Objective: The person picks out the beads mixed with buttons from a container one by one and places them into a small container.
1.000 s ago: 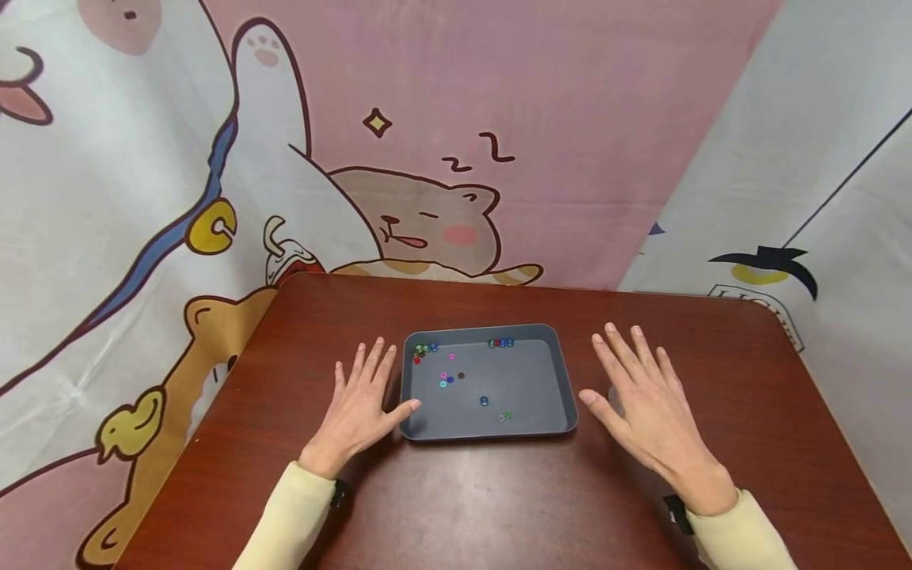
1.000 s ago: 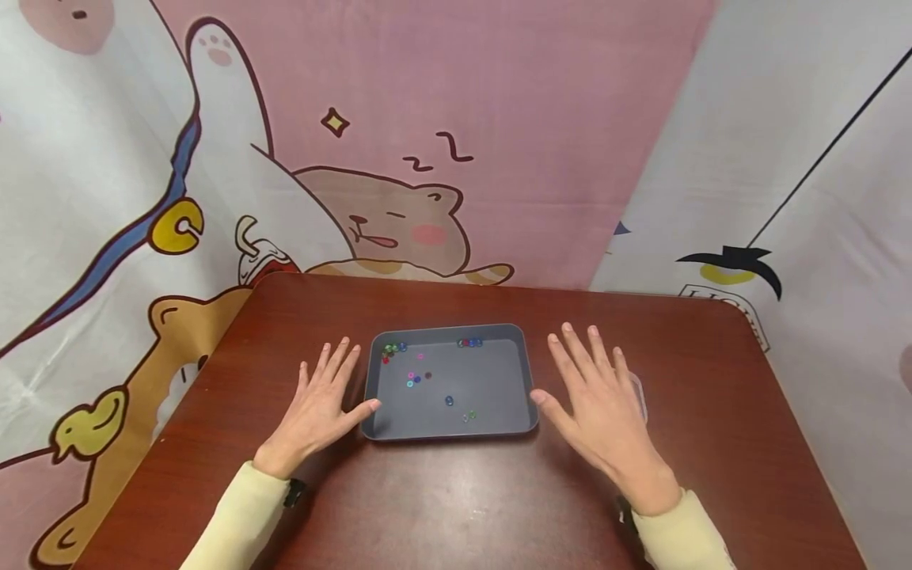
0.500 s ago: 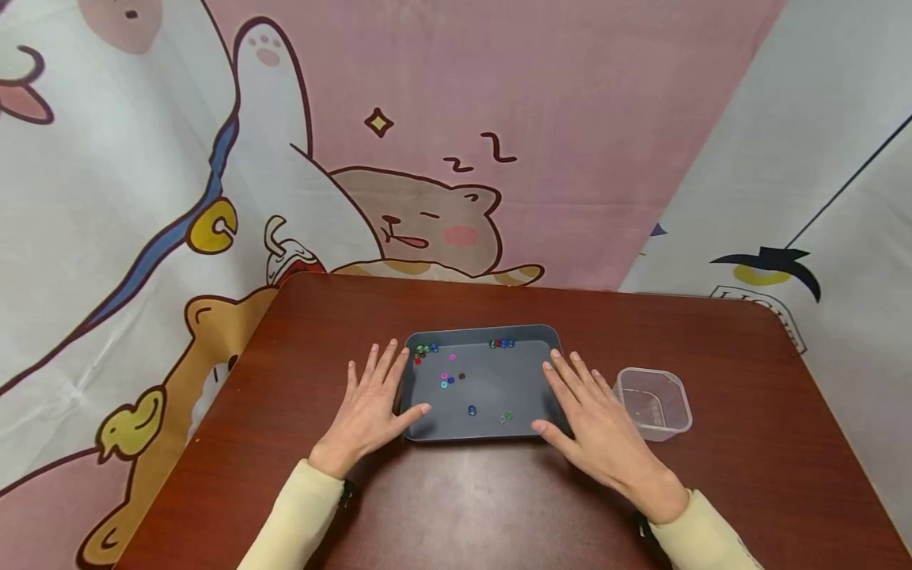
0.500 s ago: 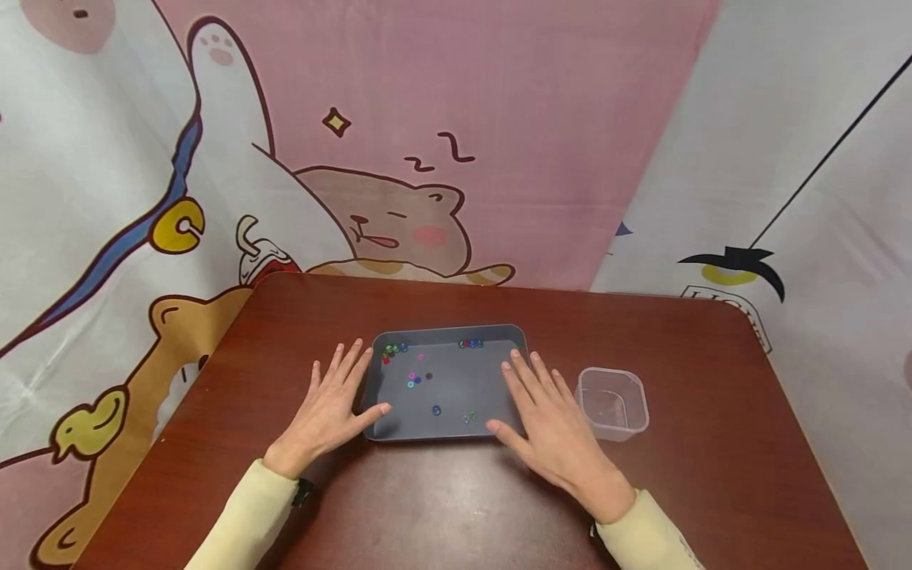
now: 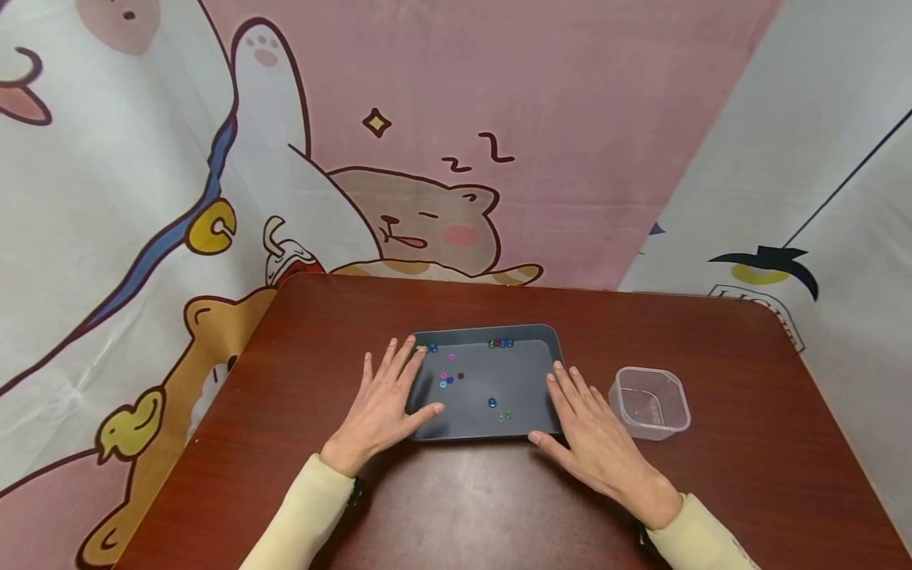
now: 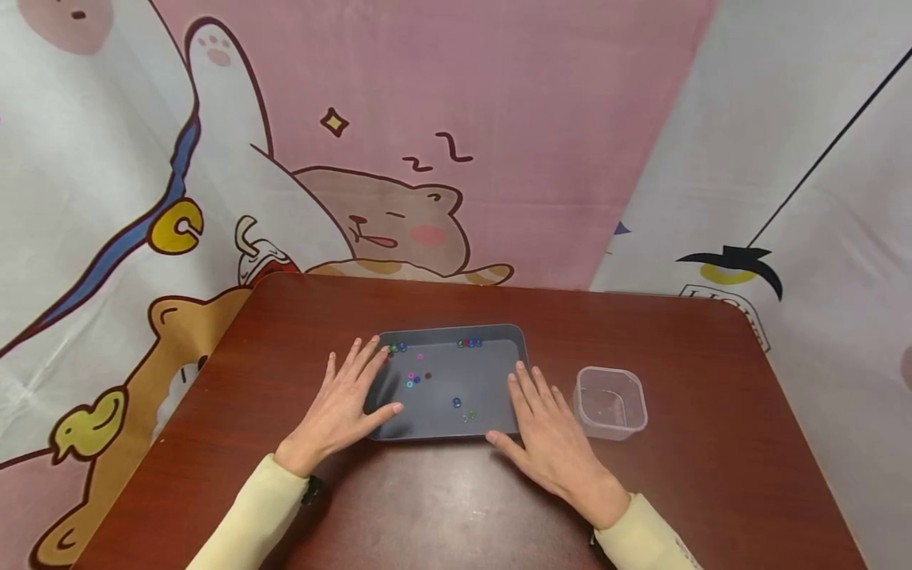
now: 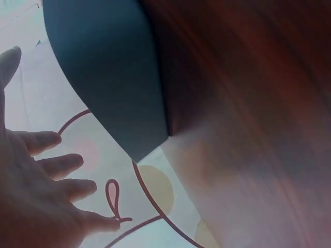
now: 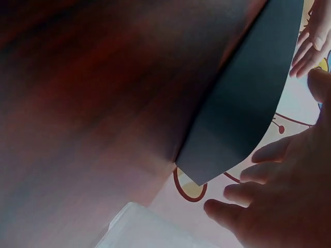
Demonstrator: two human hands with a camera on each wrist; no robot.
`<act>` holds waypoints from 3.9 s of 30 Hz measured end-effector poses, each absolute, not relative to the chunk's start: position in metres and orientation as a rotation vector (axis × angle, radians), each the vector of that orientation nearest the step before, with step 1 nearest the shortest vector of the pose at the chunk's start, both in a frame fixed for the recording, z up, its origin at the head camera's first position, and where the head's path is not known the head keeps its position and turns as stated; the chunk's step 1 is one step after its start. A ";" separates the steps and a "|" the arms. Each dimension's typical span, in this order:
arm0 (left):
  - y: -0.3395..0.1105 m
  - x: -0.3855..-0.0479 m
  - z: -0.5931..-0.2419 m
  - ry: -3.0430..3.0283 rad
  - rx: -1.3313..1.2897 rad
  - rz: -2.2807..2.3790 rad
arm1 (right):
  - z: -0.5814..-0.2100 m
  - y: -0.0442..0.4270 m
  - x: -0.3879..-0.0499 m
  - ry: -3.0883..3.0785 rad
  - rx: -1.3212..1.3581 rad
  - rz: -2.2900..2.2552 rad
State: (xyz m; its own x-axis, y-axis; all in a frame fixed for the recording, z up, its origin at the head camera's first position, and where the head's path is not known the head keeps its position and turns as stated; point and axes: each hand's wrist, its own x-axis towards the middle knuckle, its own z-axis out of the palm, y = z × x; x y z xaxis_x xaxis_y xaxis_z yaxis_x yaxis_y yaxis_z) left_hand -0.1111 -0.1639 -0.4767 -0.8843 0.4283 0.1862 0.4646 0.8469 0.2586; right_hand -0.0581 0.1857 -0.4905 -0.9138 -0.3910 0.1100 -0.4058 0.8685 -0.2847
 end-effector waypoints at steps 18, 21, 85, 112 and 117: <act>-0.121 -0.119 -0.461 -2.839 -1.057 -0.297 | -0.492 0.187 -0.056 -3.078 0.512 0.596; -0.116 -0.121 -0.461 -2.827 -1.118 -0.267 | -0.492 0.187 -0.056 -3.082 0.512 0.597; -0.078 -0.146 -0.484 -2.825 -1.448 -0.138 | -0.491 0.186 -0.056 -3.033 0.525 0.589; -0.082 -0.146 -0.487 -2.804 -1.449 -0.177 | -0.472 0.199 -0.041 -2.929 0.633 0.490; -0.082 -0.147 -0.486 -2.794 -1.450 -0.190 | -0.456 0.227 -0.041 -2.816 0.640 0.455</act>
State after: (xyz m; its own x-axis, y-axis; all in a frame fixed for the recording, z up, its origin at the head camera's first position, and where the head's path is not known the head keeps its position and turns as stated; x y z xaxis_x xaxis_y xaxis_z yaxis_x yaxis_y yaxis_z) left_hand -0.1471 -0.0820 -0.4864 -0.5774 0.8152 0.0449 0.8138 0.5702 0.1125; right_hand -0.0410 0.2267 -0.4557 -0.8814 -0.3831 0.2762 -0.4506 0.8574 -0.2487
